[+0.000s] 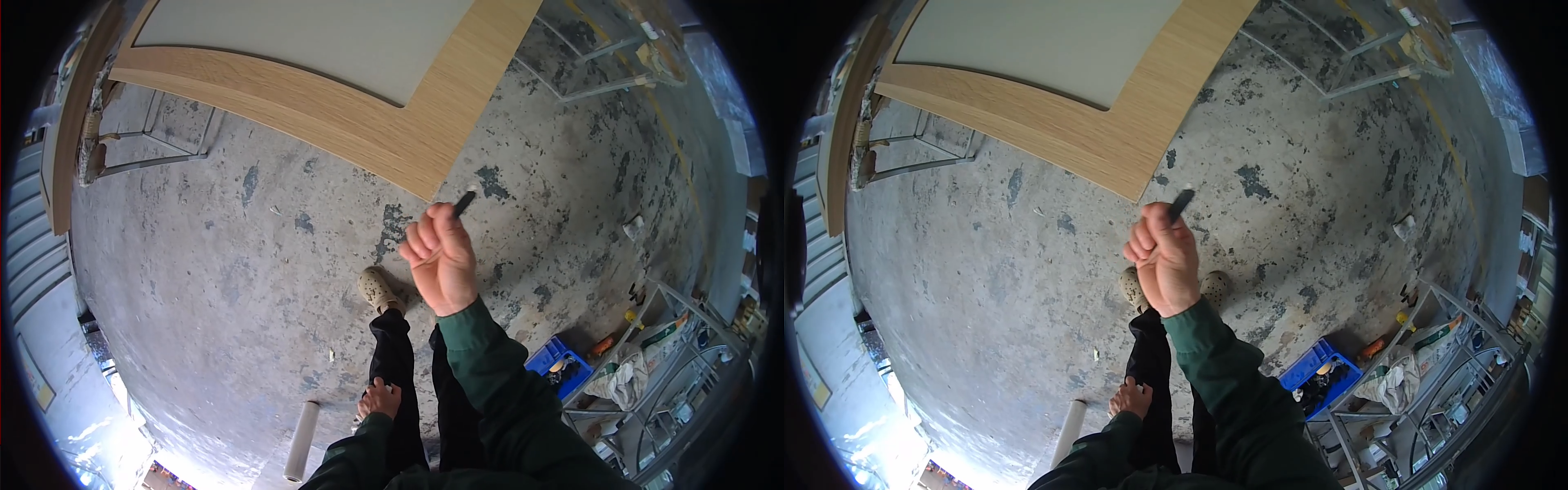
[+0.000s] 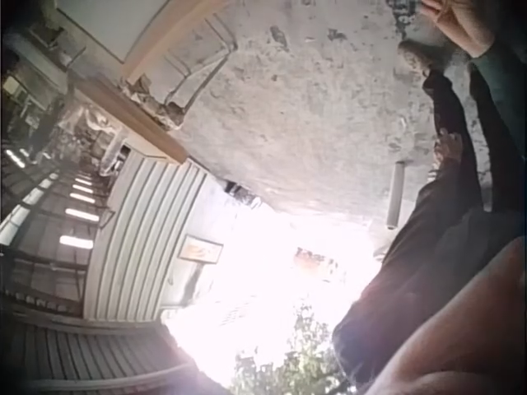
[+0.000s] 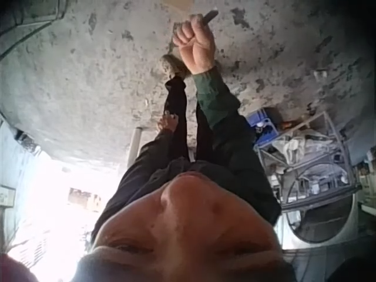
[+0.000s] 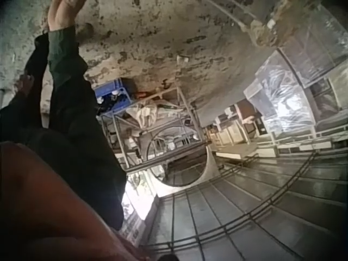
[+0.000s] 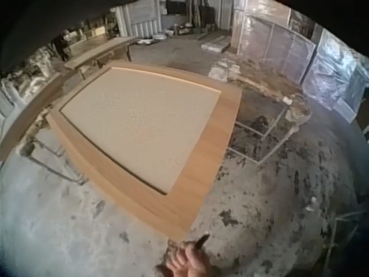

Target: Repairing small imperfections on wooden furniture frames using wood filler and a scraper tool.

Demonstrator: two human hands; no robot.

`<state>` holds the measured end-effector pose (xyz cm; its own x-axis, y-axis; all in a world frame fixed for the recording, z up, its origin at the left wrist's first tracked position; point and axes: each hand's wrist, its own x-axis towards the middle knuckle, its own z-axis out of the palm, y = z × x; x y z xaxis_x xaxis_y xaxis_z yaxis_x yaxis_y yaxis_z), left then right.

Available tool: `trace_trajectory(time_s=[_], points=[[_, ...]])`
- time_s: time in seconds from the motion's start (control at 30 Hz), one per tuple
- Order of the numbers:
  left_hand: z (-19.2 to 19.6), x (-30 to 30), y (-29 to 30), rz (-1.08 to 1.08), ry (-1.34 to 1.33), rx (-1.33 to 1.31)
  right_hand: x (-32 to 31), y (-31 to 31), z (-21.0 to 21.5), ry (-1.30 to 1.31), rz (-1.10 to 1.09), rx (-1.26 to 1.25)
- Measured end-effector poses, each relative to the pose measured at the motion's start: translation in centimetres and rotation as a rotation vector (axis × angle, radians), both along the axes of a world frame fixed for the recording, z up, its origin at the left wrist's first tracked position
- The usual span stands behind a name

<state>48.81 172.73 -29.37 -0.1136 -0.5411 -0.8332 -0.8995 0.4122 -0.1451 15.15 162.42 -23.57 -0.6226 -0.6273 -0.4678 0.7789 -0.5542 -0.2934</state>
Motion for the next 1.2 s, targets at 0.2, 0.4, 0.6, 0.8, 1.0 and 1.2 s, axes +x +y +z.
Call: trace_trajectory(time_s=[0.2,0.4,0.6,0.8,1.0,1.2], points=[[0.7,-0.3,-1.0,0.061,0.019,0.015,-0.4,2.2,0.5,-0.012,-0.093,0.155],[0.9,-0.3,-1.7,0.132,0.092,0.019,0.4,5.8,2.1,0.201,-0.127,0.469],[2.0,-0.6,-3.2,0.202,0.122,0.042,0.2,6.5,6.3,0.379,0.033,0.43],[0.7,-1.7,-5.7,0.268,0.152,0.126,1.0,2.9,14.4,0.449,0.371,0.518],[3.6,-3.2,-10.4,0.177,0.128,0.466,3.3,-1.8,20.4,0.414,0.528,0.535],[6.7,1.5,-15.1,0.303,0.439,0.387,7.6,-7.7,21.9,0.387,0.631,0.51]])
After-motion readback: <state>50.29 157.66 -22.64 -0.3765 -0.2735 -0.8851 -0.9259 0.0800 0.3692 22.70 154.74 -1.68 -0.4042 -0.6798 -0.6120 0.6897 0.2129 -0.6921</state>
